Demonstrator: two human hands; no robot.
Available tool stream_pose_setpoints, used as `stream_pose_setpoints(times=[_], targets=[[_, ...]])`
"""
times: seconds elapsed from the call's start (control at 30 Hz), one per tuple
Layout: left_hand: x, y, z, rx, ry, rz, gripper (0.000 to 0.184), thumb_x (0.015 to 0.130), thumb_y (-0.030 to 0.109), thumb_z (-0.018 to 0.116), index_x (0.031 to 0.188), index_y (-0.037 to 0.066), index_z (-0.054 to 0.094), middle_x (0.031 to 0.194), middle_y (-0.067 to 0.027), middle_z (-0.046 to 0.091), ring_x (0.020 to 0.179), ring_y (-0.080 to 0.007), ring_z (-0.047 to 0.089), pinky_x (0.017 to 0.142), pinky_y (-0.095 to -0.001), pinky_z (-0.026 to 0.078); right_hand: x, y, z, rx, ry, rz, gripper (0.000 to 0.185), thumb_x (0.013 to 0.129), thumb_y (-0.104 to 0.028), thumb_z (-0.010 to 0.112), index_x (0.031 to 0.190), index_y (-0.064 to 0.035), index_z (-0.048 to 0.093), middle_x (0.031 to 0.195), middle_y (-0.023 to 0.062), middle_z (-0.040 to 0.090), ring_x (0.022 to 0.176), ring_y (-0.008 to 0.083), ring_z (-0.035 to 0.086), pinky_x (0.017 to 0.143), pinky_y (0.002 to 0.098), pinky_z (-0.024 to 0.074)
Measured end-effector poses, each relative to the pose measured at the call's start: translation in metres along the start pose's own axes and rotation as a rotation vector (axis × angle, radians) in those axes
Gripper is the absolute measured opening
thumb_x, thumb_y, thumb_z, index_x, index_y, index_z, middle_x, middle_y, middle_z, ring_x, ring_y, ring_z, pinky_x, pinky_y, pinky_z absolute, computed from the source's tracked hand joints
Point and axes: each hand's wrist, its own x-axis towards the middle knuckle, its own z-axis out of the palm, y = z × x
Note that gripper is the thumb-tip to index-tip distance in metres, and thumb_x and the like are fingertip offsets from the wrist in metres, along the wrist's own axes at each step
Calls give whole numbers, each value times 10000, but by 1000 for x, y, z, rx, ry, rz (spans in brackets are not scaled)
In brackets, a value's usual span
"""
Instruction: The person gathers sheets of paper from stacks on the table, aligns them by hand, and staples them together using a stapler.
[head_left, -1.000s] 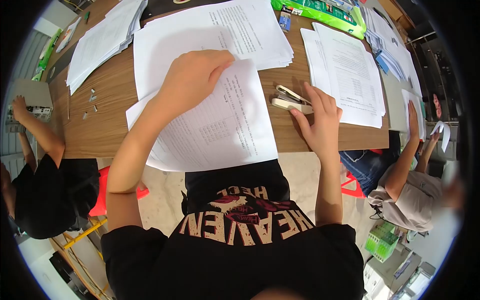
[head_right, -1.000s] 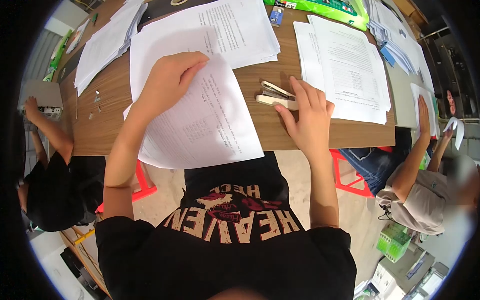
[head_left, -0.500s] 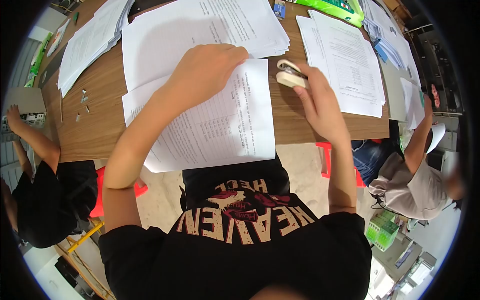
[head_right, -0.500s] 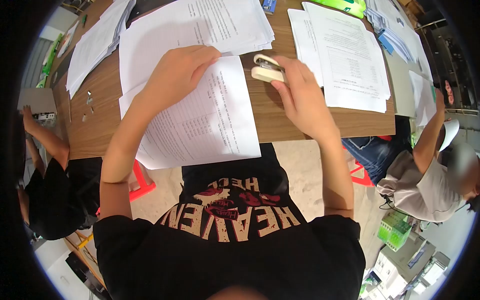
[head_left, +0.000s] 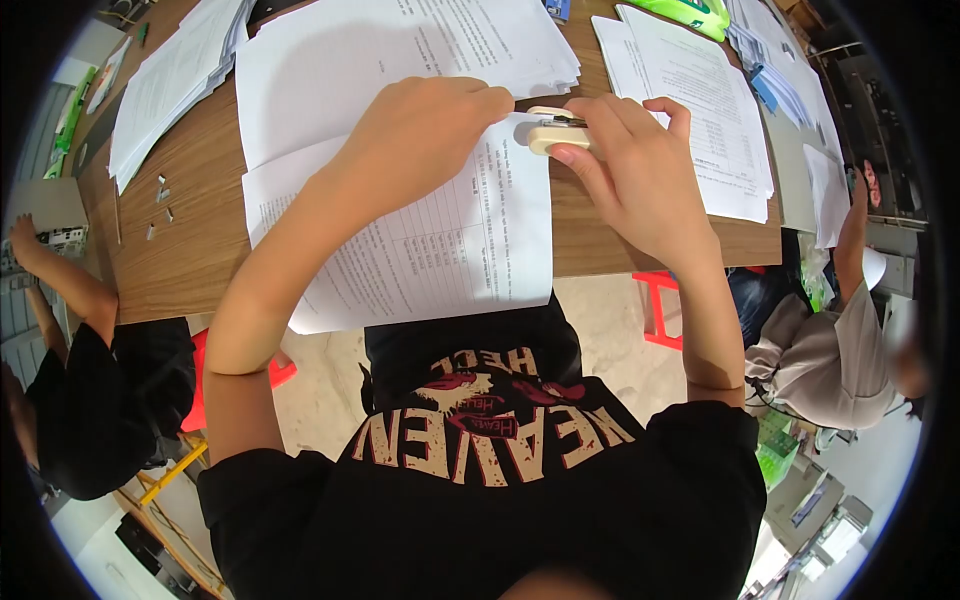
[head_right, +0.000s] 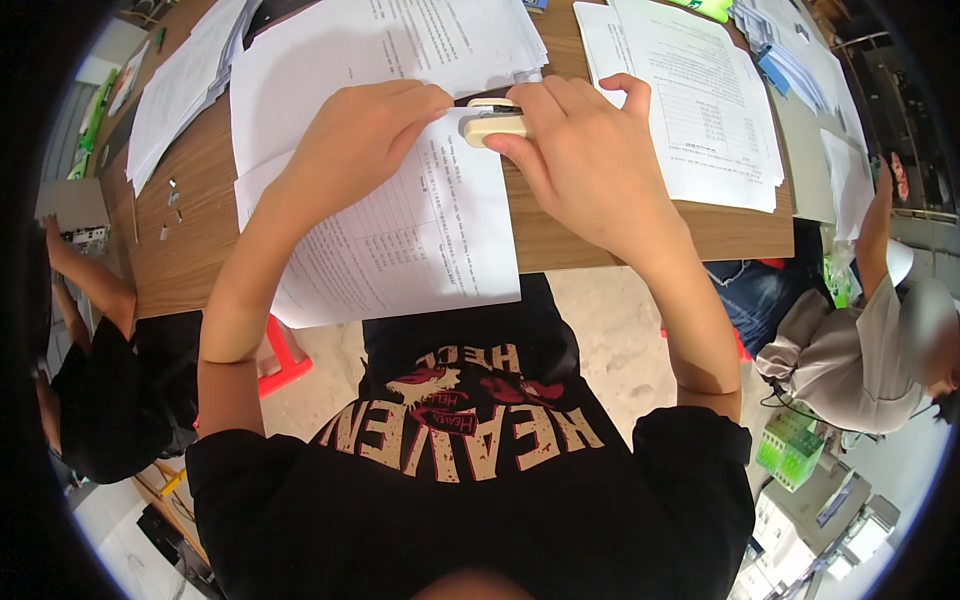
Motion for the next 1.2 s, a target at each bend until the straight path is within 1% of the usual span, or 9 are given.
stream_pose_setpoints(times=[0.2,0.47,0.67,0.87,0.93,0.97,1.1,1.17,1.2], targets=[[1,2,2,-15,31,8,107,746,19,499,835,9,556,721,-110,571,688,-299,566,599,-390,443,-2,4,7,-3,88,-23,277,831,-345,548,918,-83,559,777,34,579,746,208,556,844,427,281],[0,-1,5,7,-84,-46,86,816,70,509,888,43,549,783,-106,600,712,-292,564,621,-370,441,-15,10,16,78,99,19,336,809,-372,570,992,-90,565,821,40,587,785,198,559,853,426,281],[-1,-4,4,16,-45,-21,86,822,70,506,882,40,560,800,-109,614,727,-293,571,636,-370,446,-43,31,32,63,-138,223,409,799,-351,593,1094,-75,528,952,54,582,872,219,555,833,381,334],[1,2,3,-85,34,-17,109,832,92,510,886,43,592,829,-113,625,704,-302,563,635,-361,444,-22,11,16,8,188,118,448,769,-262,655,1150,-72,515,1088,75,510,806,210,543,754,345,390],[3,7,-1,-127,30,-1,134,835,103,511,923,46,595,807,-106,623,683,-279,569,629,-347,440,-9,2,14,647,137,135,366,768,-201,664,1092,-65,561,1004,70,543,698,165,518,613,277,413],[4,9,-4,-169,25,18,163,838,115,513,961,49,598,786,-99,621,661,-256,575,623,-333,436,-1,1,15,665,100,103,227,781,-158,649,971,-36,619,857,59,582,590,129,478,505,228,377],[-16,7,-44,-326,-44,-162,229,823,129,543,1032,49,592,726,-75,608,611,-180,551,613,-303,424,6,11,23,887,134,252,144,796,-128,637,815,14,637,655,18,558,534,72,434,491,212,352],[-46,-12,-74,-493,-291,-384,286,797,113,580,1075,49,588,760,-74,604,653,-139,518,636,-285,417,6,14,11,955,92,303,143,805,-130,630,819,12,640,653,5,553,530,62,428,480,206,341],[-68,-26,-76,-462,-232,-302,286,786,107,595,1065,49,594,790,-86,602,672,-148,507,649,-284,415,6,17,6,1015,54,367,143,813,-132,623,822,9,643,650,-8,548,525,52,422,470,201,329]])
